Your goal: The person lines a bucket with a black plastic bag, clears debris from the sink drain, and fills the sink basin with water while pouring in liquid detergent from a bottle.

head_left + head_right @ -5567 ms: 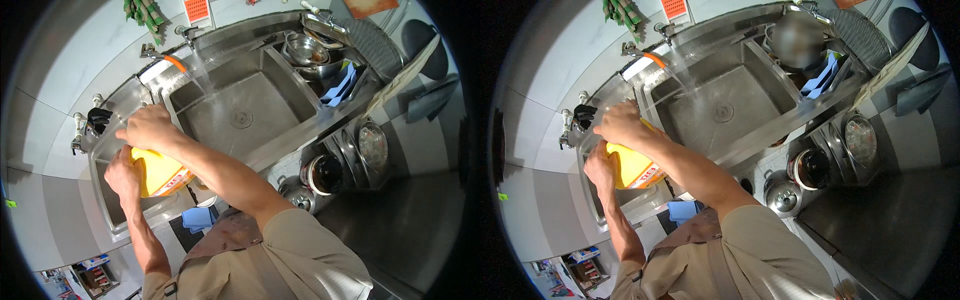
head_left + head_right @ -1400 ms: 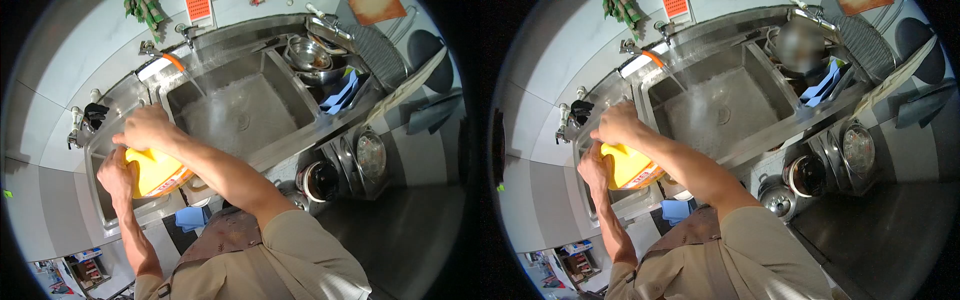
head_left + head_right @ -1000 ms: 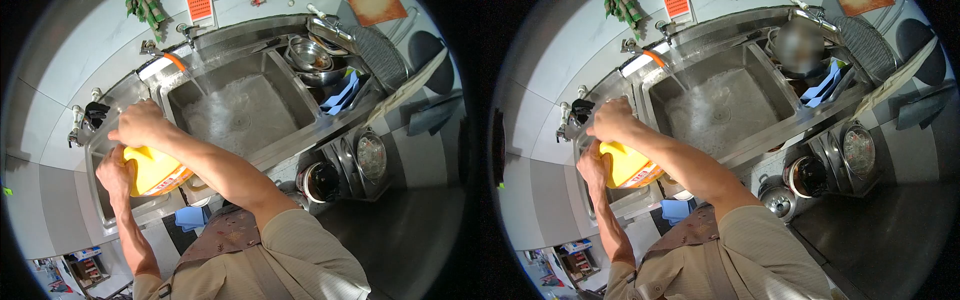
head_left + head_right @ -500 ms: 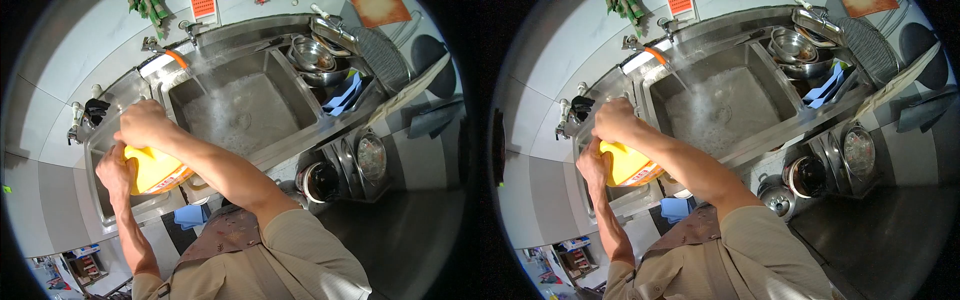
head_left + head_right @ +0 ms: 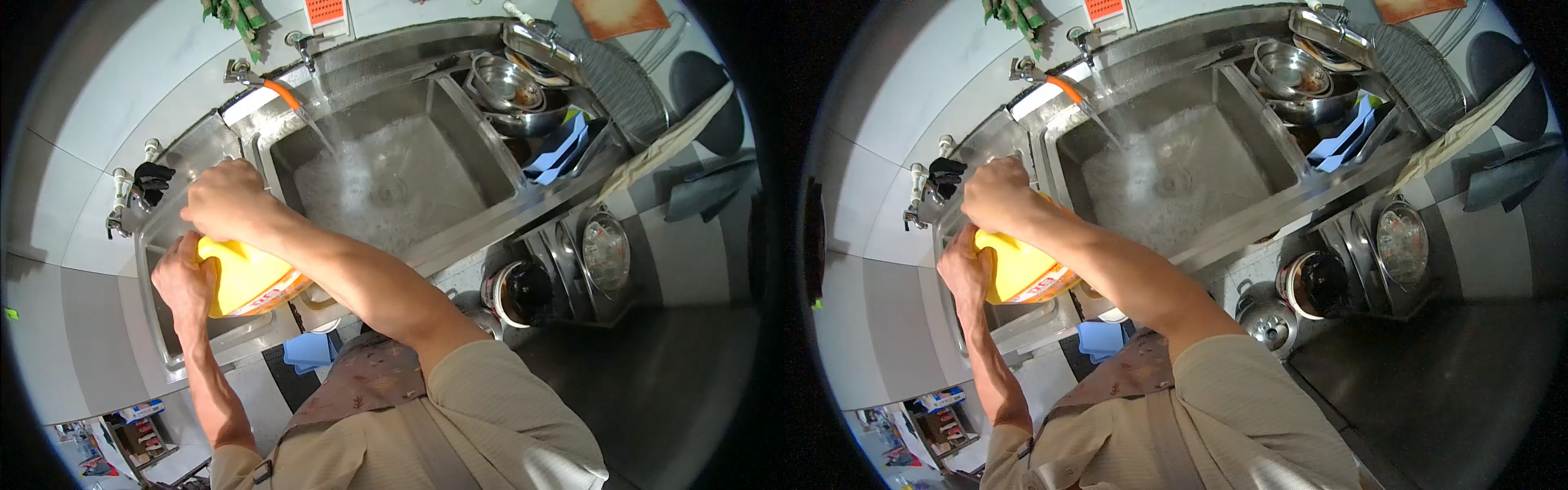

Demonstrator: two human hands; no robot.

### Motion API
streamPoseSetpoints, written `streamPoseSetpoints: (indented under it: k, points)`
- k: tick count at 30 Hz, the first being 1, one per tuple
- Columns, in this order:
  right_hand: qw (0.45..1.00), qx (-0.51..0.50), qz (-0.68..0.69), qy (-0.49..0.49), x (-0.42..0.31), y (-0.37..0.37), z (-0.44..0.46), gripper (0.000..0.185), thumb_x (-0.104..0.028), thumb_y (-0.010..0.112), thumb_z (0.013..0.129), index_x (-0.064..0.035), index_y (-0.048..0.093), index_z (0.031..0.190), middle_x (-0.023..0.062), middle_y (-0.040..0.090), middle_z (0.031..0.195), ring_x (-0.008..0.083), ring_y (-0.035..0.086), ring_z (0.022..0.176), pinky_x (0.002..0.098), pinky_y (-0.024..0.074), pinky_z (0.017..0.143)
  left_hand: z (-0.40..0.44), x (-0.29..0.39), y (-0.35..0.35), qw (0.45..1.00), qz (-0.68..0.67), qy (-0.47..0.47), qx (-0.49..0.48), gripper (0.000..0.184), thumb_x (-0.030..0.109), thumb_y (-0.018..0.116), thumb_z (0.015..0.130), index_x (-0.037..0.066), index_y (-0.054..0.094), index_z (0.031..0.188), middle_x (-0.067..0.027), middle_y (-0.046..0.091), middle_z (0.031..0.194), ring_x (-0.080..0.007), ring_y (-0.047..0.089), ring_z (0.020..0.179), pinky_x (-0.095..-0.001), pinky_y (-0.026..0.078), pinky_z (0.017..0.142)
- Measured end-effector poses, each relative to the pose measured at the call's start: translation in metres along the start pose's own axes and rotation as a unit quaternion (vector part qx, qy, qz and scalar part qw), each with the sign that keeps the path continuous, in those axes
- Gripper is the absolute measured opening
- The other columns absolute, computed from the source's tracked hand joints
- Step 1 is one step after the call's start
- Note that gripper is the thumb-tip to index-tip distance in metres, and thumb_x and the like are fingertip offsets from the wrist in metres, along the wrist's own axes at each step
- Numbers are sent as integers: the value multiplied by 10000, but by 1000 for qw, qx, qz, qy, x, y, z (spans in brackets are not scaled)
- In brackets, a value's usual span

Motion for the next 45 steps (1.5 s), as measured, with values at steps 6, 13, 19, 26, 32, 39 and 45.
streamPoseSetpoints:
  k: [6,13,19,26,32,39,45]
  points:
    - [992,-6,74,97,10,-7,-11,431,-468,655,910,-65,799,853,157,746,829,335,721,849,471,528,783,3,1,2,999,30,-18,-22,201,82,651,711,74,640,912,-133,675,818,-361,669,754,-469,530,676]
    - [995,-1,70,64,-4,-16,5,451,-470,663,898,-48,786,795,172,739,802,343,725,822,469,525,789,-1,-14,10,997,2,-50,-51,418,65,645,730,141,695,1139,-165,710,878,-385,685,825,-470,545,726]
    - [991,12,98,88,10,-1,-12,443,-465,687,877,-45,775,767,161,731,755,356,723,773,478,533,814,0,-8,8,1000,-8,-2,-28,305,82,653,716,83,674,1020,-131,684,859,-359,671,779,-461,537,704]
    - [996,15,68,54,-7,-19,1,419,-459,681,883,-64,786,789,149,741,792,339,728,804,475,526,794,0,-16,9,998,-4,-41,-52,384,67,637,732,121,696,1108,-183,707,876,-399,680,834,-473,544,738]
    - [993,-1,94,72,16,2,-11,411,-453,697,875,-59,786,801,163,739,792,342,727,816,485,524,802,4,-1,7,999,-17,-25,-45,319,69,636,725,101,690,1037,-166,697,842,-384,674,778,-465,541,707]
    - [992,-5,97,75,7,-17,-5,415,-446,690,886,-50,784,802,175,741,806,349,726,818,473,528,800,7,0,3,999,14,-26,-32,243,62,645,722,79,680,961,-150,690,810,-364,673,739,-455,537,674]
    - [995,-10,75,64,6,-4,-2,420,-428,657,919,-47,781,794,169,739,791,339,729,808,473,532,781,2,-5,7,999,0,-29,-34,225,80,659,709,83,671,933,-142,686,815,-371,670,746,-457,534,668]
Point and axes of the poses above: each hand's wrist, its own z-axis towards the middle knuckle, its own y-axis out of the palm, x = y × z, the point moved 6 cm from there along z, towards the middle knuckle
